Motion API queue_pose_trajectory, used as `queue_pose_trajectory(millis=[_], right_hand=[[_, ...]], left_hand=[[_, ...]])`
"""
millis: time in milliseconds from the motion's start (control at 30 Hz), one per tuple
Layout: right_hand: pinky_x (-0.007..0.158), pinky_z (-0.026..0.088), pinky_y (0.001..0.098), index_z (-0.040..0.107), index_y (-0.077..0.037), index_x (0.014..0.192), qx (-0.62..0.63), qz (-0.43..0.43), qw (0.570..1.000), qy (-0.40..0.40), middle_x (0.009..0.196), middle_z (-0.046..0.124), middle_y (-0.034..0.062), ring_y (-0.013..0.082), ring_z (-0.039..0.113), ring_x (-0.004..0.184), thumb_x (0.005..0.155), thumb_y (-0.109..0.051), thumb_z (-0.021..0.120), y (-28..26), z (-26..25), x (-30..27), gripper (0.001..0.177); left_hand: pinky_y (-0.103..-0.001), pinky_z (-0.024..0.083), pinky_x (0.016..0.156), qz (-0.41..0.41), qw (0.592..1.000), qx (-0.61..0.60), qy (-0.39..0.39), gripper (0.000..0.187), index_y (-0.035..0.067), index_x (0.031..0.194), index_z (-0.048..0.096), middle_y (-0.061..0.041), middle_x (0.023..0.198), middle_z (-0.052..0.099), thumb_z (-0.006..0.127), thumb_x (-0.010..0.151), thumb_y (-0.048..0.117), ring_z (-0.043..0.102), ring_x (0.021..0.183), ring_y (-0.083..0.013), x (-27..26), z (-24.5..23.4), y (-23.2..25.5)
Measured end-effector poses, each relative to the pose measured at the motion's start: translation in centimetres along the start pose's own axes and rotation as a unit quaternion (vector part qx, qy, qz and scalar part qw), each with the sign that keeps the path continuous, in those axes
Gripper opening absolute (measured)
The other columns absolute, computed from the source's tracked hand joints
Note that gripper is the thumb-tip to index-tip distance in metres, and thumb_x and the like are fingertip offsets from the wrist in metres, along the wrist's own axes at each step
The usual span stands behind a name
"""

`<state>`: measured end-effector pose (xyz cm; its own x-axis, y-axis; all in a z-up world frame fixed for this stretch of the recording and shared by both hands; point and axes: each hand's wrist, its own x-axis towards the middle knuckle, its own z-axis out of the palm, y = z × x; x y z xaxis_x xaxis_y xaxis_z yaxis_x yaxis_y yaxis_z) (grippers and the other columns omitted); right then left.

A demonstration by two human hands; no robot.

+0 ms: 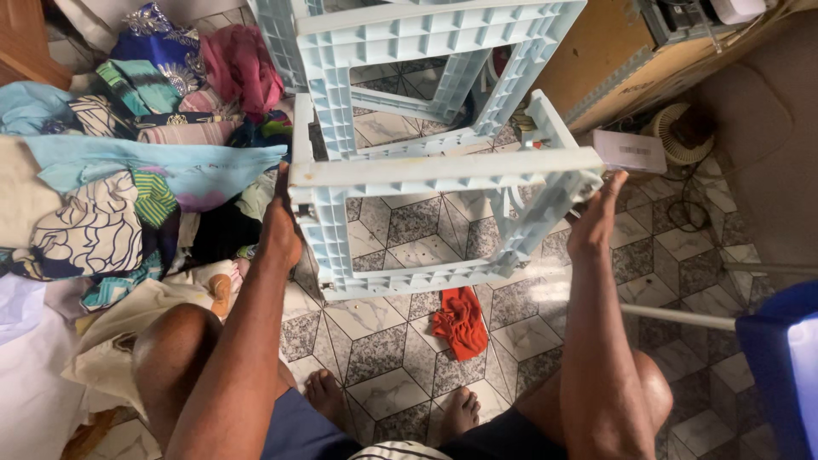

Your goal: The person sits on the floor and assembles a stack of light blue plastic crates. They wipe the crates with a red cloth, insert small white plastic connectors into the corners, and stack the crates on top of each other.

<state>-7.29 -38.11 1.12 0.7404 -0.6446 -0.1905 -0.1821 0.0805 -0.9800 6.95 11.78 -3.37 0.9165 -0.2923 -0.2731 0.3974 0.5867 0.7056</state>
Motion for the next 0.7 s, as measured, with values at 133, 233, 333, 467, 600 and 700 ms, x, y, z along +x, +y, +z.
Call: queue_pose_trajectory(millis=[133, 233, 333, 467, 600, 700], right_hand=[[0.119, 0.029, 0.0619, -0.009, -0.017, 0.165, -0.004, -0.035, 0.998, 0.061, 0.169, 0.006, 0.0277, 0.047, 0.025, 0.151, 0.088, -0.084, 0.026, -0.6, -1.9, -1.9, 0.108], [0.125, 0.02, 0.0611, -0.008, -0.014, 0.17, -0.003, -0.074, 0.995, 0.069, 0.173, 0.0, 0.0299, 0.0461, 0.016, 0.159, 0.1, -0.082, 0.032, -1.2, -3.4, -2.2, 0.105], [0.119, 0.013, 0.064, -0.004, -0.013, 0.172, 0.03, -0.077, 0.995, 0.056, 0.164, 0.0, 0.0383, 0.0533, 0.008, 0.148, 0.104, -0.076, 0.036, -1.9, -4.9, -2.4, 0.101], [0.112, 0.026, 0.0621, 0.016, 0.0, 0.167, 0.088, -0.07, 0.994, 0.015, 0.155, 0.025, 0.0388, 0.0513, 0.025, 0.137, 0.099, -0.073, 0.036, -3.4, -6.8, -3.1, 0.103], [0.126, 0.037, 0.0511, 0.013, 0.012, 0.158, 0.166, -0.068, 0.984, -0.02, 0.164, 0.033, 0.0316, 0.0395, 0.042, 0.153, 0.106, -0.071, 0.04, -4.3, -7.8, -3.5, 0.102], [0.122, 0.041, 0.0502, 0.021, 0.013, 0.163, 0.173, -0.125, 0.972, -0.095, 0.165, 0.036, 0.0288, 0.036, 0.046, 0.149, 0.106, -0.069, 0.04, -3.9, -8.1, -3.9, 0.102]], left_hand=[[-0.035, 0.049, 0.106, 0.029, 0.999, 0.033, -0.032, 0.061, 0.007, 0.146, 0.055, -0.005, 0.134, 0.065, 0.048, 0.107, 0.053, 0.06, 0.124, -0.0177, -2.6, -0.4, 0.3], [-0.034, 0.047, 0.109, 0.043, 0.997, 0.038, -0.052, 0.059, 0.007, 0.147, 0.054, -0.003, 0.137, 0.063, 0.048, 0.107, 0.05, 0.058, 0.128, -0.0166, -4.3, -0.6, 0.6], [-0.036, 0.047, 0.11, 0.043, 0.997, 0.036, -0.057, 0.057, 0.006, 0.146, 0.055, -0.004, 0.137, 0.064, 0.048, 0.107, 0.047, 0.059, 0.129, -0.0174, -5.5, -0.6, 0.6], [-0.044, 0.05, 0.11, 0.039, 0.991, 0.038, -0.118, 0.06, -0.002, 0.14, 0.058, -0.014, 0.13, 0.067, 0.053, 0.11, 0.05, 0.064, 0.122, -0.0258, -7.2, -0.5, 0.4], [-0.045, 0.053, 0.103, -0.007, 0.99, 0.022, -0.139, 0.072, -0.003, 0.137, 0.057, -0.016, 0.124, 0.068, 0.056, 0.103, 0.06, 0.065, 0.115, -0.0264, -8.4, 0.5, 0.8], [-0.048, 0.057, 0.092, -0.049, 0.99, 0.028, -0.132, 0.086, -0.005, 0.133, 0.055, -0.016, 0.114, 0.067, 0.052, 0.096, 0.073, 0.068, 0.108, -0.028, -8.5, 2.0, 1.2]])
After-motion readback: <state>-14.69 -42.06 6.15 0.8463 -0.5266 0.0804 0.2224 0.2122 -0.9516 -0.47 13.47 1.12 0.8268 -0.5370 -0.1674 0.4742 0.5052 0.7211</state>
